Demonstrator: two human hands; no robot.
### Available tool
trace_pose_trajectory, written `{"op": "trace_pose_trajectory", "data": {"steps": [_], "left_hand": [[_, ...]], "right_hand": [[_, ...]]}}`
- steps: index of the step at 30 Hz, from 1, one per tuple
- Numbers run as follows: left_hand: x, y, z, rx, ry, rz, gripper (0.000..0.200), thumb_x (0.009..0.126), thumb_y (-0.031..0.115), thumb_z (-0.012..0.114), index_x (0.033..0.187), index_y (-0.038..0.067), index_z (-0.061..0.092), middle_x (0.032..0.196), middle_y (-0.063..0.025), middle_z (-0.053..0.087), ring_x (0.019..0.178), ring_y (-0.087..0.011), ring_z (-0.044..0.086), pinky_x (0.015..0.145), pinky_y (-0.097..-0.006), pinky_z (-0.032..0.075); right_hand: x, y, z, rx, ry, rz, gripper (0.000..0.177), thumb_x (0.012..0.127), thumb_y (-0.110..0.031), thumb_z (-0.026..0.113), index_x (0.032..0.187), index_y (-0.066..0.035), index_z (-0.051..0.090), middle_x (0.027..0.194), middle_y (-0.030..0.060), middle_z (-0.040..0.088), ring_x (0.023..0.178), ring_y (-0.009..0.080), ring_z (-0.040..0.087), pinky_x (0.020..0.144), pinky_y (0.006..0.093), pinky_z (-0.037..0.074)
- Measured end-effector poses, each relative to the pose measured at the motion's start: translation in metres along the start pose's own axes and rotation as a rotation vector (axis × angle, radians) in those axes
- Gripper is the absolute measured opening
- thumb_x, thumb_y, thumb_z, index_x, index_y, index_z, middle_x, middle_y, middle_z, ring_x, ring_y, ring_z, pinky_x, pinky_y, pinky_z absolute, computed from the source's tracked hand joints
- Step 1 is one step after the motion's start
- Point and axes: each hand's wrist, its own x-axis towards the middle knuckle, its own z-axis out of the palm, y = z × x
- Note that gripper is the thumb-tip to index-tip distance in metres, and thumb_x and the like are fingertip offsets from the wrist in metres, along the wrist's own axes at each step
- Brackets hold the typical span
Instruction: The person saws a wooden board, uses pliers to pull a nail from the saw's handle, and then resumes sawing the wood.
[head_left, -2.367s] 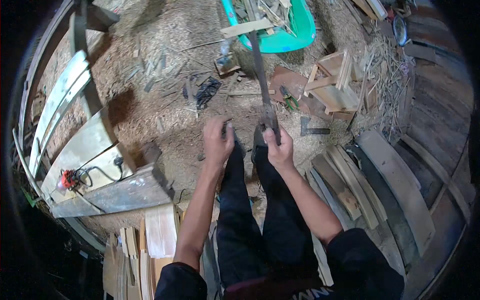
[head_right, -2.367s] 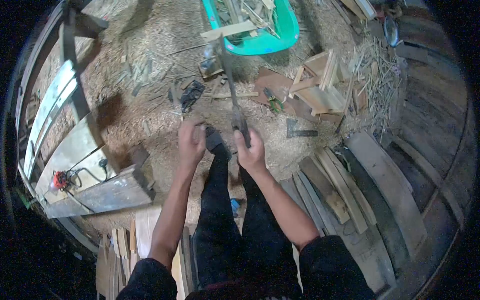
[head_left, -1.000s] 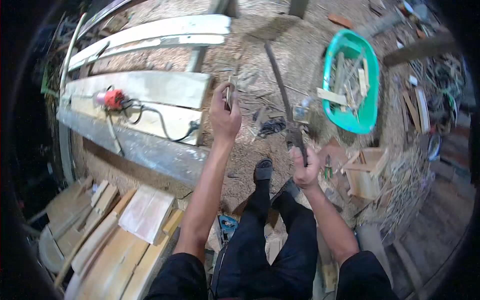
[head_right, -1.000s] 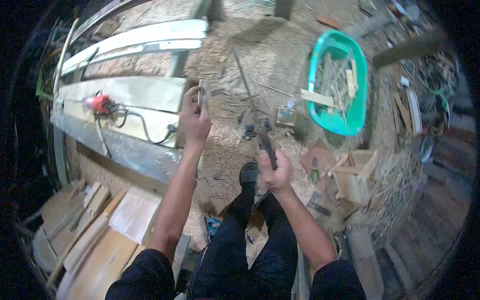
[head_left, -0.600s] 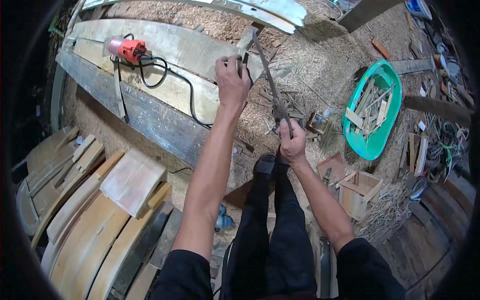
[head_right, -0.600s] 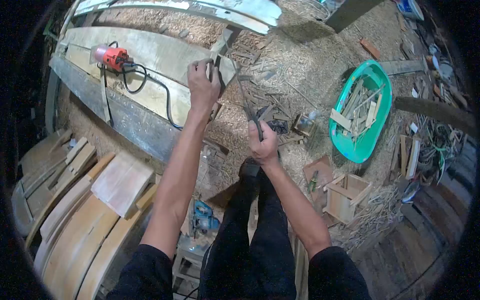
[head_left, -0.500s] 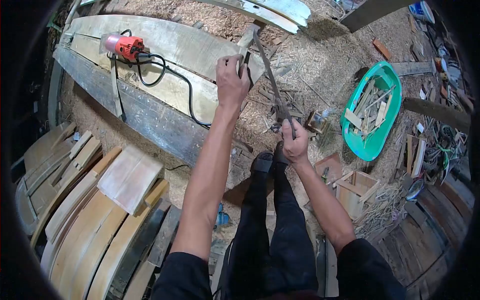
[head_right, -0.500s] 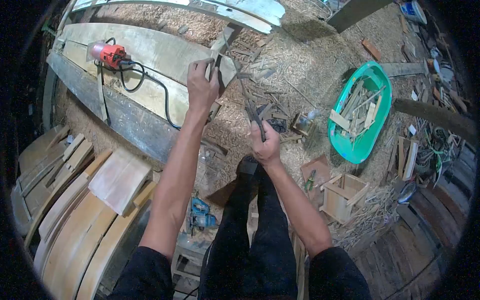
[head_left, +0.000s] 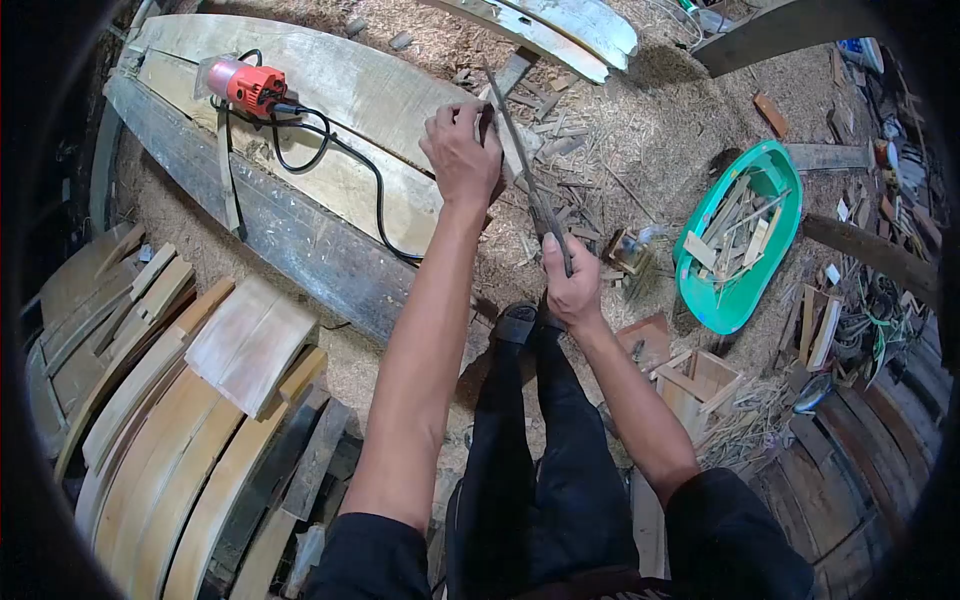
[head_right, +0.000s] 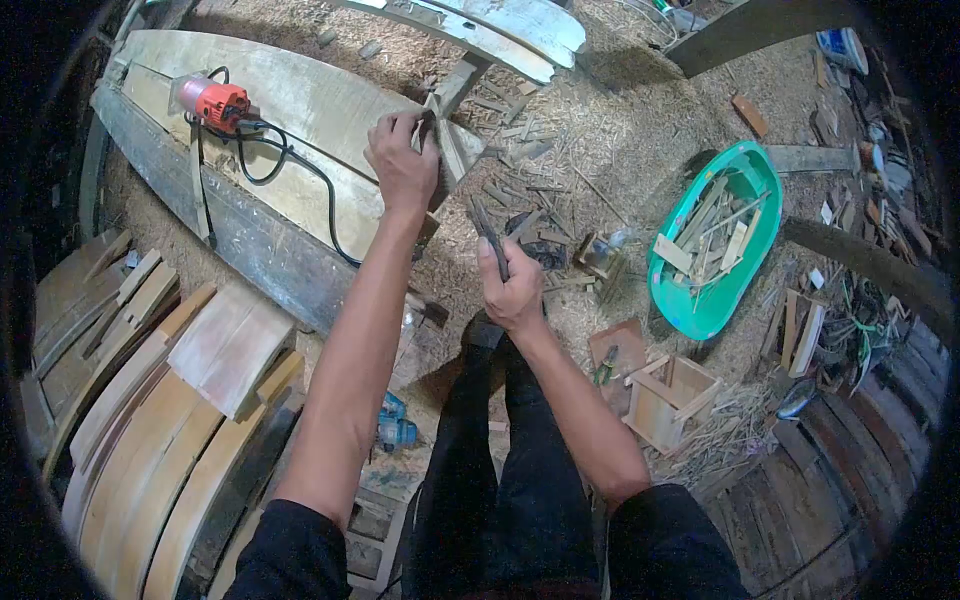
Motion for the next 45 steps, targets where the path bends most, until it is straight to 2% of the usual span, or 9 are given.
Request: {"op": "trace_pose_trajectory", "data": {"steps": [3,6,9,21,26,30,34,38,45], "left_hand": [[0.003,-0.004,0.001,-0.012,0.046,-0.042,0.034,0.085,0.021,0.066,0.117,0.010,0.064,0.122,-0.0173,0.056,0.122,-0.0377,0.046,0.101,-0.0505,0.035],[0.006,-0.004,0.009,0.188,0.150,-0.121,0.050,0.091,0.034,0.059,0.135,0.011,0.053,0.144,-0.0225,0.041,0.139,-0.0421,0.030,0.112,-0.0564,0.023],[0.012,-0.004,0.015,0.208,0.074,-0.241,0.064,0.093,0.044,0.052,0.146,0.011,0.039,0.156,-0.0235,0.025,0.147,-0.0398,0.015,0.116,-0.0591,0.010],[0.022,0.003,0.010,0.160,0.079,-0.408,0.072,0.093,0.045,0.051,0.149,0.005,0.030,0.159,-0.0186,0.022,0.148,-0.0340,0.016,0.119,-0.0515,0.010],[0.022,0.005,0.015,0.288,0.030,-0.416,0.075,0.094,0.047,0.050,0.151,0.004,0.027,0.160,-0.0169,0.018,0.149,-0.0328,0.014,0.118,-0.0534,0.010],[0.025,0.006,0.015,0.323,0.013,-0.408,0.075,0.095,0.048,0.047,0.152,0.004,0.024,0.161,-0.0175,0.016,0.149,-0.0323,0.012,0.118,-0.0534,0.009],[0.022,0.006,0.013,0.353,-0.007,-0.414,0.075,0.095,0.048,0.046,0.152,0.004,0.023,0.161,-0.0178,0.015,0.149,-0.0321,0.012,0.118,-0.0531,0.008],[0.024,0.005,0.016,0.351,0.001,-0.410,0.075,0.095,0.048,0.046,0.152,0.005,0.023,0.161,-0.0177,0.015,0.149,-0.0320,0.012,0.118,-0.0536,0.008],[0.025,0.006,0.015,0.347,-0.010,-0.417,0.075,0.095,0.048,0.046,0.152,0.005,0.023,0.161,-0.0182,0.016,0.149,-0.0324,0.013,0.118,-0.0546,0.008]], "right_hand": [[0.016,-0.015,-0.003,-0.087,-0.038,0.001,0.037,0.097,-0.031,0.058,0.075,-0.002,0.053,0.055,0.0070,0.040,0.052,0.0129,0.039,0.050,0.0331,0.036],[0.023,-0.036,-0.002,-0.109,-0.047,0.001,0.038,0.098,-0.030,0.058,0.074,-0.002,0.053,0.054,0.0072,0.040,0.051,0.0132,0.039,0.049,0.0335,0.036],[0.016,-0.040,-0.004,-0.074,-0.022,0.033,0.038,0.097,-0.030,0.058,0.073,-0.002,0.053,0.053,0.0077,0.040,0.051,0.0129,0.039,0.048,0.0339,0.036],[0.027,-0.070,-0.002,-0.185,-0.018,0.044,0.033,0.097,-0.026,0.058,0.076,0.000,0.056,0.054,0.0112,0.045,0.049,0.0145,0.043,0.048,0.0358,0.037],[0.048,-0.077,0.013,-0.180,0.025,0.000,0.034,0.097,-0.026,0.058,0.076,0.000,0.057,0.054,0.0097,0.046,0.050,0.0136,0.044,0.049,0.0350,0.038],[0.023,-0.087,0.004,-0.160,0.009,0.125,0.036,0.097,-0.028,0.058,0.075,0.001,0.056,0.056,0.0075,0.045,0.053,0.0126,0.043,0.051,0.0335,0.038],[0.065,-0.088,0.018,-0.221,0.016,0.080,0.036,0.098,-0.029,0.056,0.077,0.001,0.059,0.056,0.0058,0.045,0.055,0.0108,0.044,0.051,0.0326,0.038],[0.036,-0.097,0.010,-0.170,-0.019,0.132,0.038,0.100,-0.032,0.053,0.076,-0.003,0.055,0.060,0.0005,0.045,0.057,0.0083,0.041,0.052,0.0290,0.034],[0.067,-0.085,0.018,-0.225,0.000,0.125,0.039,0.098,-0.030,0.057,0.073,0.000,0.055,0.054,0.0060,0.045,0.053,0.0123,0.041,0.050,0.0339,0.036]]}}
